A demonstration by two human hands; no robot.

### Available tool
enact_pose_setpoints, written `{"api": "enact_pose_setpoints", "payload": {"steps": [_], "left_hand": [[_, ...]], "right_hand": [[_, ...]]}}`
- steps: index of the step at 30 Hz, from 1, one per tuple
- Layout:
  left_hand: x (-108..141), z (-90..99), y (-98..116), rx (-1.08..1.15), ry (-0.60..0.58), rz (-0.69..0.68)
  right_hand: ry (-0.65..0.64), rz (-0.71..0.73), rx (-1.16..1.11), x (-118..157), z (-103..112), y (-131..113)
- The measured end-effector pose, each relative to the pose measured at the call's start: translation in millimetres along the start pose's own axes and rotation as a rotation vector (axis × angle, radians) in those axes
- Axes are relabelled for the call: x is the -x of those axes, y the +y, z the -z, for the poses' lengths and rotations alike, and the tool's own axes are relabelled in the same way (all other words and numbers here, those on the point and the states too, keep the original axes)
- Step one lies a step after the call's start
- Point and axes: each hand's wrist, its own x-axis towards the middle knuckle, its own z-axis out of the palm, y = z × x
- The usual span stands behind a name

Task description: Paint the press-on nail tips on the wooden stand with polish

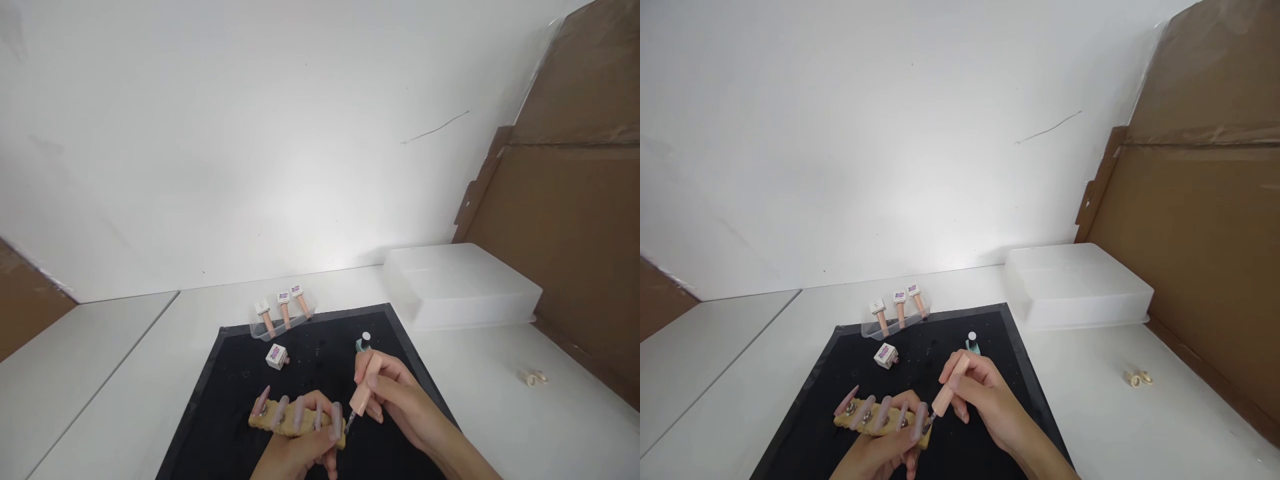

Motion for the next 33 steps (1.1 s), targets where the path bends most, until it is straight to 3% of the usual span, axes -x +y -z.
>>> {"api": "enact_pose_setpoints", "payload": {"steps": [33], "left_hand": [[-1.0,1.1,-0.2,0.013,-0.004,0.012]], "right_hand": [[0.007,-0.029,0.001,-0.5,0.7,0.7]]}}
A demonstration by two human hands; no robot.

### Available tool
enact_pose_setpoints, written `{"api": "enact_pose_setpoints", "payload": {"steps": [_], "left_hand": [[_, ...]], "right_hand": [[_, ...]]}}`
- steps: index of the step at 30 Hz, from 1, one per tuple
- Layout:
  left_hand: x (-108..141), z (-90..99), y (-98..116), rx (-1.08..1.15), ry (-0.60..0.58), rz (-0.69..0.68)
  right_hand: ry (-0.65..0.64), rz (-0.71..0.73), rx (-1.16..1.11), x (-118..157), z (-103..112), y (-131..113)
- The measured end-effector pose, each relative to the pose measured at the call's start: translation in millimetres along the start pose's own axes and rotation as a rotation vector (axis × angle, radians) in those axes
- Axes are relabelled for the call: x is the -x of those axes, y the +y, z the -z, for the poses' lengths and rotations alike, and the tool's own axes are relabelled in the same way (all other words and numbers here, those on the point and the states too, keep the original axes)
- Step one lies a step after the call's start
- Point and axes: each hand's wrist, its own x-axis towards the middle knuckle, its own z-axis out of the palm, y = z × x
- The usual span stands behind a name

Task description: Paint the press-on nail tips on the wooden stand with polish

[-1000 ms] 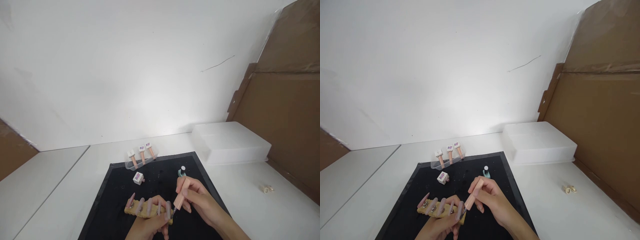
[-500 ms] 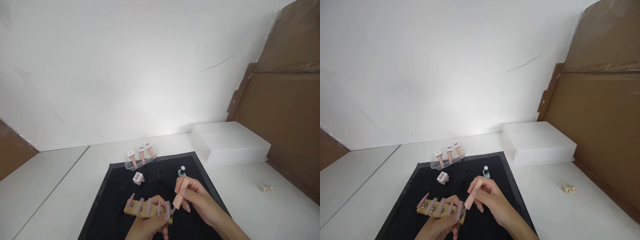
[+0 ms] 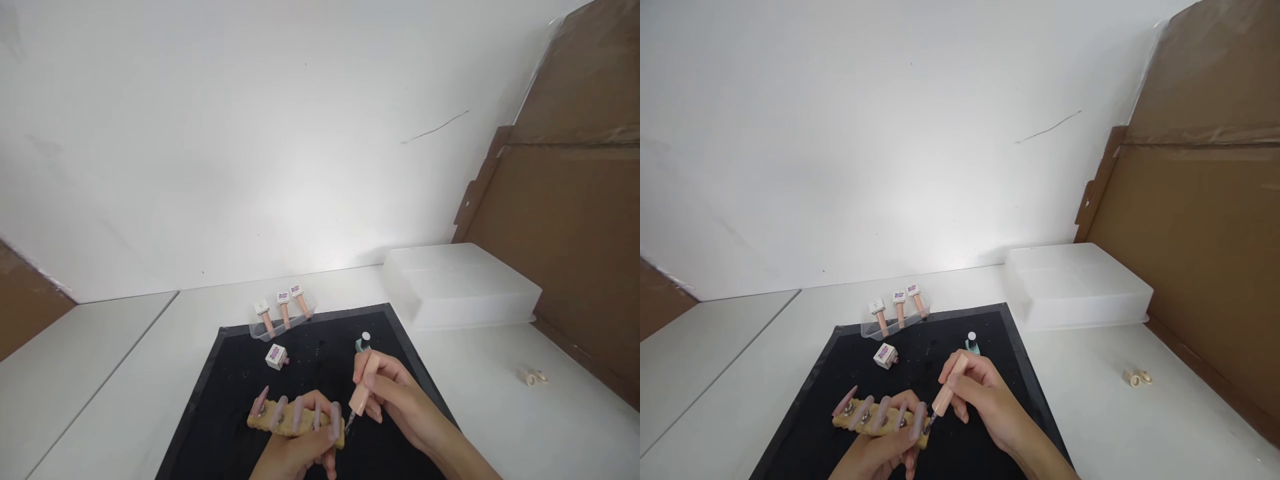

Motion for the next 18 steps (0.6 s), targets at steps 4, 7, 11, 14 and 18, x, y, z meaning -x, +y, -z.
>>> {"api": "enact_pose_setpoints", "payload": {"steps": [4,7,11,14,18], "left_hand": [[0.4,-1.6,1.4,-0.011,0.005,-0.013],[0.1,-1.3,0.3,-0.012,0.006,-0.016],[-0.4,0.5,-1.5,0.001,0.022,-0.006],[-0.8,0.5,-1.2,-0.018,0.028,-0.015],[-1.7,0.2,-2.7,-0.026,0.024,-0.034]], "right_hand": [[-0.031,0.019,-0.01,0.9,0.7,0.5],[-0.03,0.009,0.03,1.0,1.3,1.1],[0.001,0.023,-0.003,0.9,1.5,0.9],[-0.028,0.034,-0.023,0.5,1.9,0.7],[-0.02,0.02,0.031,0.4,1.8,0.4]]}}
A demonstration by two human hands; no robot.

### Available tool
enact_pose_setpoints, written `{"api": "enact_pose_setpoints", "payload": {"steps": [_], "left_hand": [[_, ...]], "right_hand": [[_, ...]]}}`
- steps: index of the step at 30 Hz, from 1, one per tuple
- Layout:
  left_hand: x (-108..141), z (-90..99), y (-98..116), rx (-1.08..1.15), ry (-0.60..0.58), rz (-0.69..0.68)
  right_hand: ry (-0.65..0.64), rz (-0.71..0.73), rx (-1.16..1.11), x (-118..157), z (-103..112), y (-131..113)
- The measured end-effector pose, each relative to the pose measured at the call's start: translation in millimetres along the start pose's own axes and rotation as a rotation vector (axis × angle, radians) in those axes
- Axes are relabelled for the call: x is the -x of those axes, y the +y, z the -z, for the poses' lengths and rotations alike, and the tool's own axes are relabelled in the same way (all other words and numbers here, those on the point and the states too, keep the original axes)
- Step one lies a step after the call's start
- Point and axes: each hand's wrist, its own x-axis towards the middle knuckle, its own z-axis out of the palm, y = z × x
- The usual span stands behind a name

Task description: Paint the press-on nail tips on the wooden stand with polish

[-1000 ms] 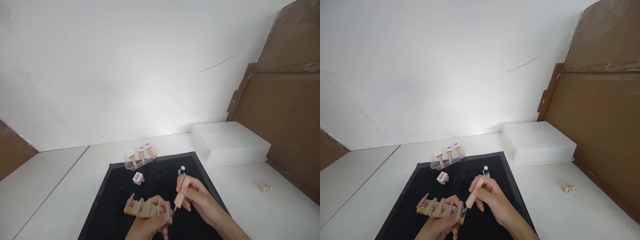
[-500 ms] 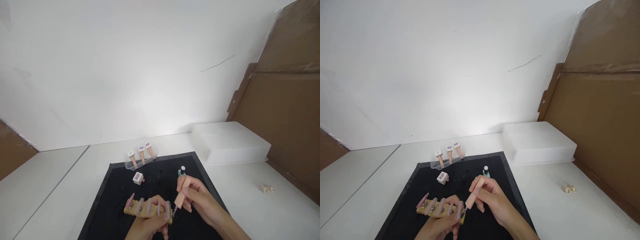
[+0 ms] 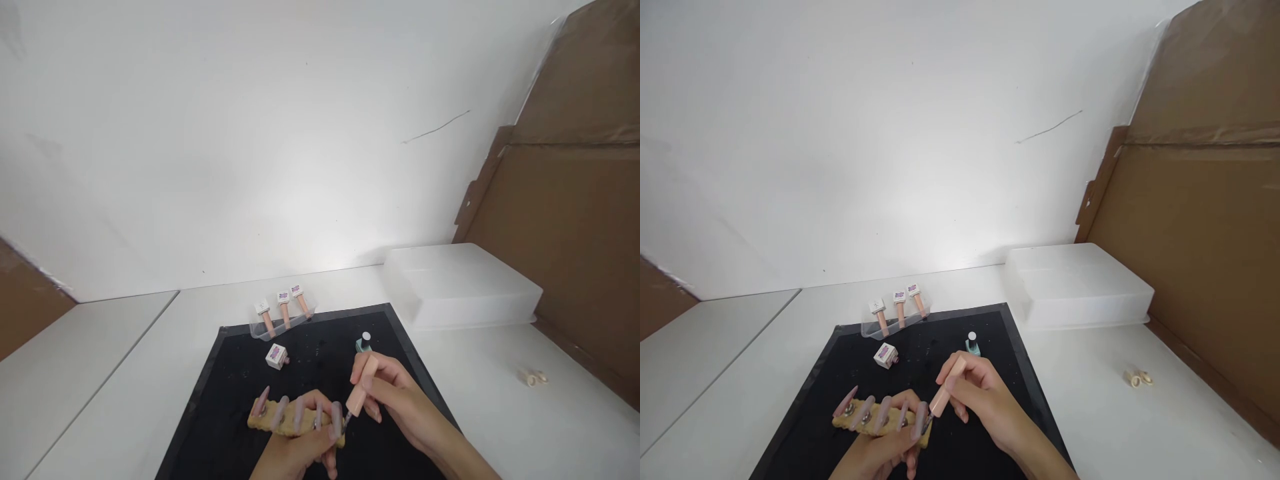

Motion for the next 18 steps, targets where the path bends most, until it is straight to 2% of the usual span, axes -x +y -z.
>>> {"api": "enact_pose_setpoints", "payload": {"steps": [4,7,14,18], "left_hand": [[-3,3.4,-8,-0.081,0.023,-0.063],[-7,5.8,-13,-0.229,0.053,-0.103],[-11,1.0,-10,-0.358,0.063,-0.045],[-10,-0.1,-8,-0.367,0.031,-0.046]], "right_hand": [[0.058,0.016,-0.008,0,-1,-2],[0.031,0.05,0.029,0,2,-2],[-0.075,0.041,0.164,0,6,-2],[-0.064,0.038,0.201,0,5,-3]]}}
